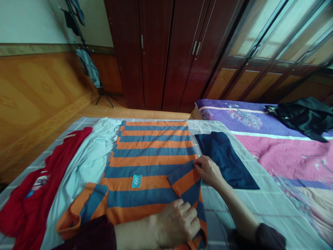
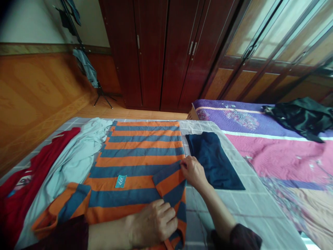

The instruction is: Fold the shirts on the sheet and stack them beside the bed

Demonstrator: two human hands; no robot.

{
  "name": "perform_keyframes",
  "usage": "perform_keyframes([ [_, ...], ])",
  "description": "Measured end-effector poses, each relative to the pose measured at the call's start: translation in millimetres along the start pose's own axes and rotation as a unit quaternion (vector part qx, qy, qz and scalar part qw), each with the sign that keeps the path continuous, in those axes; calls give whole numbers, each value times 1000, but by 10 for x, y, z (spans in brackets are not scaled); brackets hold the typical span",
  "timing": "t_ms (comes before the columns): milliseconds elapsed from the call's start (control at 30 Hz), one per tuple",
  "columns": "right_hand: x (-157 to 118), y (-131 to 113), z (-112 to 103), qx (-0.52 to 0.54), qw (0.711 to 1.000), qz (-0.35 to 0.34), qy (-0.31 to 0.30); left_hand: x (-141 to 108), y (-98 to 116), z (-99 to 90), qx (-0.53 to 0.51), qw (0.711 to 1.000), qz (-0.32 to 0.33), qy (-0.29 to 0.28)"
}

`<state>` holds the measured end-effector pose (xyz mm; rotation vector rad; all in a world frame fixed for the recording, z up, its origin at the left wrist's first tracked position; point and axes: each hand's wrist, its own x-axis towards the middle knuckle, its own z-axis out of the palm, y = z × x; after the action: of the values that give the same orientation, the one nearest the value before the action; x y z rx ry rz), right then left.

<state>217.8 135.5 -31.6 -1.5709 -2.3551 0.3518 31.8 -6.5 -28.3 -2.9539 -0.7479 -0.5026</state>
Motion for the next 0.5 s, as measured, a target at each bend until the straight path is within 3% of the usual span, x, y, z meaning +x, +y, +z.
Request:
perform_keyframes([
  [67, 38, -26, -11, 7, 1000, -9, -2, 6, 31, 53, -2, 1000, 19, 13],
  [300, 89, 34, -3, 28, 999, -16, -18, -31, 27, 40, -22, 999, -2, 25],
  [500, 2, 182, -189, 129, 989, -34, -65, -37, -68, 210, -80, 996, 7, 26],
])
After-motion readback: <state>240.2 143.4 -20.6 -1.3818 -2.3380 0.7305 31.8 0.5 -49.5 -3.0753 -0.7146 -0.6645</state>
